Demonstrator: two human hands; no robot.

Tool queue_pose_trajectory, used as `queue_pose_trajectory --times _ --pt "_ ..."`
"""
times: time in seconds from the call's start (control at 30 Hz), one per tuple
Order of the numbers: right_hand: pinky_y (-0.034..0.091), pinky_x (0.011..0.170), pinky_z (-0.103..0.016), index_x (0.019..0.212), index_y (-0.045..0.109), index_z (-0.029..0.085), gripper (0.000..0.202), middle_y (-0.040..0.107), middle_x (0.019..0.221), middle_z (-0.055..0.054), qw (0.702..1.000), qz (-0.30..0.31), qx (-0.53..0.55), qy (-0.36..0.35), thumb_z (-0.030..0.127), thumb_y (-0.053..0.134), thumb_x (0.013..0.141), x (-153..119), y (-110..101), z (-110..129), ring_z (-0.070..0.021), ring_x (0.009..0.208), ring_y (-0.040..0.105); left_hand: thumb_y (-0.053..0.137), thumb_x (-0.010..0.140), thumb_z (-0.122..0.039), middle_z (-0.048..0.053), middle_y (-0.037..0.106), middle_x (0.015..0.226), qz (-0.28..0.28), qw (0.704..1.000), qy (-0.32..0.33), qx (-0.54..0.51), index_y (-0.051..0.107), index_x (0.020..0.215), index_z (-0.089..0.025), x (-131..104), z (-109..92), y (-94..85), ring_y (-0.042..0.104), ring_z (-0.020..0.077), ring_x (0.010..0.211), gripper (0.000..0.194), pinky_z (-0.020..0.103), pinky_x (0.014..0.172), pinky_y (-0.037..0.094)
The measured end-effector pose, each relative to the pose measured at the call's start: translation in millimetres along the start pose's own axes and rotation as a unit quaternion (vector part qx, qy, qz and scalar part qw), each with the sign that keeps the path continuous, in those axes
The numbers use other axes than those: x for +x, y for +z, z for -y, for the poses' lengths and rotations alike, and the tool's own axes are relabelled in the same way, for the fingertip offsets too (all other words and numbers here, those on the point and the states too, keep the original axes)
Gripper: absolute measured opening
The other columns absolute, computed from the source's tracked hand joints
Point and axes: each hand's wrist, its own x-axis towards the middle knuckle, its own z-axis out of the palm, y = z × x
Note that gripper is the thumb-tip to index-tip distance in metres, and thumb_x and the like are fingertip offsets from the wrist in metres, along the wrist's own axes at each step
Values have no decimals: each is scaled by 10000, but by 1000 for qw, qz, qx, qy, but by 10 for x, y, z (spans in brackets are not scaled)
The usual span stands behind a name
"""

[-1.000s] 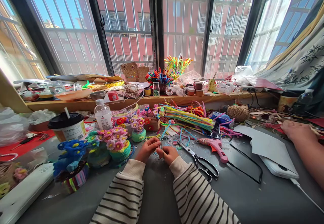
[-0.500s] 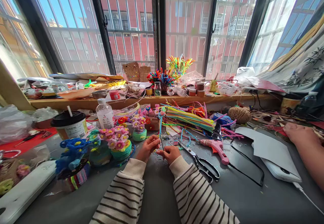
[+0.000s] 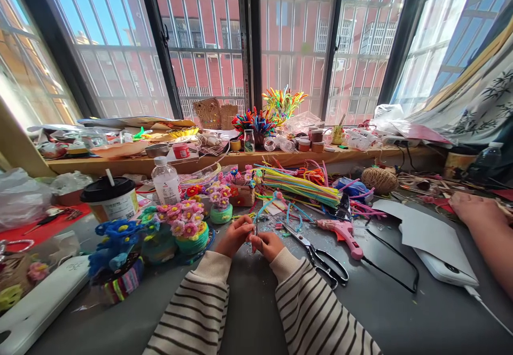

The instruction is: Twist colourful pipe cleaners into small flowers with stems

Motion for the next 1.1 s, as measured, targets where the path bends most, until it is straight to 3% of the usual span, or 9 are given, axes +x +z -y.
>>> queue_pose_trajectory --times 0.4,0.83,1.1 --pt "289 413 -193 443 512 141 544 479 410 4 998 -50 -38 0 630 376 637 21 -23 -140 -71 403 383 568 587 -253 -62 462 450 -26 999 -10 15 412 620 -163 35 36 -43 385 38 419 183 168 451 291" --pt "286 405 -198 370 444 155 511 461 371 6 996 -70 -56 28 604 445 613 9 6 -43 -69 374 367 574 589 -278 -44 478 489 -56 998 9 3 427 604 -153 16 6 7 424 50 462 193 180 470 309" --pt "273 410 -195 461 512 136 629 398 390 27 1000 13 -10 -5 695 269 620 -3 -81 -11 -62 387 343 583 588 -269 -49 480 507 14 1000 -19 18 449 591 -160 34 46 -54 396 49 453 173 195 471 298"
